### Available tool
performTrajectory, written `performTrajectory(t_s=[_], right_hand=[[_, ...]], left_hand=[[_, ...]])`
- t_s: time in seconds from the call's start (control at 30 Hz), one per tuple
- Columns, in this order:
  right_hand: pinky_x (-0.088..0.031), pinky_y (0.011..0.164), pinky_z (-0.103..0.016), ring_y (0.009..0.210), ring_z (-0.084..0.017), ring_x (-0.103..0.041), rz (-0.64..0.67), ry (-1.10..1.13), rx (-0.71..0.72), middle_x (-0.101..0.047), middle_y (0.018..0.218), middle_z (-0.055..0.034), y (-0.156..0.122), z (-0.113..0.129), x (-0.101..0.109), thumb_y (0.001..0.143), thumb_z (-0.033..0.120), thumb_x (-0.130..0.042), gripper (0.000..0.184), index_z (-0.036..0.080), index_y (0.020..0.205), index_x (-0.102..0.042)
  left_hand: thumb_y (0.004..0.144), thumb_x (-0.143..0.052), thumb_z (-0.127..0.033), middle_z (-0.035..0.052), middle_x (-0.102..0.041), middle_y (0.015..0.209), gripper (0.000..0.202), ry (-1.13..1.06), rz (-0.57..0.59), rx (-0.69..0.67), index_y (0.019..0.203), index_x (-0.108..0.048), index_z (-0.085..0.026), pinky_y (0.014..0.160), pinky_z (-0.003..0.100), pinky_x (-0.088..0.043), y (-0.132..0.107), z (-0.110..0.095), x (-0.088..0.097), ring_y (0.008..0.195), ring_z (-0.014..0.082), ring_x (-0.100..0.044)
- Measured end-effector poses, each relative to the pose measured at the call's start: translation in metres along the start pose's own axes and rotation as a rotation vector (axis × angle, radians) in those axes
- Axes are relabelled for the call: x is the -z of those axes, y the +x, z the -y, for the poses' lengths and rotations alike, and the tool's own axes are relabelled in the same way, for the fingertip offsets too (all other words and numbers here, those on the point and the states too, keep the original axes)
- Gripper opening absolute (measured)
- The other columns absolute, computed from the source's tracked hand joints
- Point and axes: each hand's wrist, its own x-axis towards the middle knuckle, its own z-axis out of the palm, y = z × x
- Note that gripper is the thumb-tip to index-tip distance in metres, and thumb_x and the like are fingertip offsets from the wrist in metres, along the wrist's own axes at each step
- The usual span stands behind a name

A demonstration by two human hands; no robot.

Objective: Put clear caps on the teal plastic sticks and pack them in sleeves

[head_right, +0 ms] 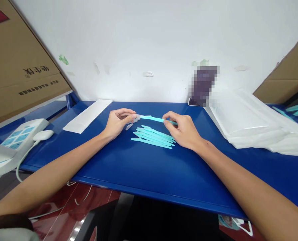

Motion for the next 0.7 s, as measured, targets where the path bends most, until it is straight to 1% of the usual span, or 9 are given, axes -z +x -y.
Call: performTrajectory(t_s=[0.13,0.2,0.27,0.37,0.43,0.5,0.57,0.63,0.7], right_hand=[[-0.033,0.057,-0.029,0.055,-0.013,-0.042,0.032,0.035,0.016,-0.050,0.061,0.0031,-0.001,0.006,-0.003,0.095,0.035,-0.052,0.018,0.021,0.093,-0.064],[-0.034,0.057,-0.029,0.055,-0.013,-0.042,0.048,0.040,0.028,-0.051,0.062,0.0029,-0.001,0.009,-0.003,0.096,0.035,-0.051,0.019,0.021,0.090,-0.063],[-0.036,0.059,-0.029,0.059,-0.014,-0.047,0.051,0.013,0.042,-0.055,0.067,0.0008,0.002,0.009,-0.002,0.095,0.034,-0.051,0.020,0.020,0.087,-0.063],[-0.042,0.068,-0.032,0.074,-0.018,-0.057,0.057,-0.095,0.036,-0.064,0.083,-0.0055,0.007,-0.002,-0.002,0.094,0.034,-0.052,0.024,0.019,0.083,-0.066],[-0.044,0.074,-0.035,0.082,-0.022,-0.060,0.107,-0.172,0.011,-0.065,0.089,-0.0088,0.009,-0.013,-0.003,0.094,0.036,-0.050,0.029,0.018,0.084,-0.070],[-0.043,0.079,-0.039,0.089,-0.025,-0.060,0.162,-0.248,0.000,-0.066,0.093,-0.0100,0.011,-0.021,-0.004,0.094,0.039,-0.049,0.033,0.019,0.089,-0.075],[-0.041,0.081,-0.042,0.091,-0.027,-0.061,0.165,-0.323,-0.001,-0.067,0.089,-0.0086,0.011,-0.022,-0.003,0.095,0.041,-0.047,0.035,0.022,0.094,-0.077],[-0.040,0.077,-0.040,0.077,-0.023,-0.060,0.156,-0.354,-0.024,-0.065,0.074,-0.0049,0.010,-0.017,0.002,0.095,0.042,-0.047,0.036,0.023,0.095,-0.078],[-0.039,0.067,-0.035,0.058,-0.018,-0.054,0.209,-0.329,-0.057,-0.057,0.058,-0.0006,0.009,-0.008,0.008,0.093,0.044,-0.050,0.036,0.022,0.091,-0.078]], left_hand=[[0.072,-0.084,-0.038,0.0070,-0.077,0.078,0.027,0.037,0.061,-0.039,0.085,-0.077,-0.015,0.064,0.028,-0.054,-0.004,-0.003,-0.006,0.067,0.0157,-0.069],[0.076,-0.082,-0.041,0.0075,-0.077,0.081,0.027,0.112,0.102,-0.083,0.085,-0.077,-0.016,0.063,0.027,-0.052,-0.005,-0.007,-0.007,0.069,0.0162,-0.068],[0.082,-0.076,-0.043,0.0073,-0.078,0.084,0.027,0.275,0.141,-0.159,0.087,-0.078,-0.017,0.065,0.028,-0.050,-0.004,-0.010,-0.002,0.070,0.0164,-0.067],[0.089,-0.068,-0.043,0.0031,-0.074,0.073,0.027,0.640,0.170,-0.290,0.087,-0.078,-0.019,0.077,0.033,-0.048,0.002,-0.013,0.015,0.064,0.0151,-0.063],[0.089,-0.066,-0.044,0.0007,-0.069,0.062,0.028,0.830,0.208,-0.317,0.086,-0.078,-0.018,0.080,0.035,-0.045,0.006,-0.014,0.027,0.058,0.0147,-0.061],[0.089,-0.063,-0.045,0.0008,-0.066,0.058,0.031,0.942,0.318,-0.285,0.082,-0.076,-0.018,0.073,0.032,-0.044,0.008,-0.015,0.036,0.055,0.0151,-0.059],[0.090,-0.061,-0.046,0.0017,-0.064,0.056,0.035,1.027,0.442,-0.242,0.075,-0.073,-0.018,0.063,0.030,-0.039,0.009,-0.018,0.041,0.052,0.0153,-0.056],[0.089,-0.060,-0.048,0.0014,-0.059,0.053,0.037,1.116,0.515,-0.211,0.070,-0.069,-0.018,0.057,0.030,-0.033,0.009,-0.022,0.043,0.050,0.0150,-0.051],[0.089,-0.061,-0.049,0.0009,-0.057,0.052,0.036,1.181,0.555,-0.185,0.071,-0.068,-0.019,0.056,0.029,-0.030,0.009,-0.025,0.044,0.049,0.0151,-0.049]])
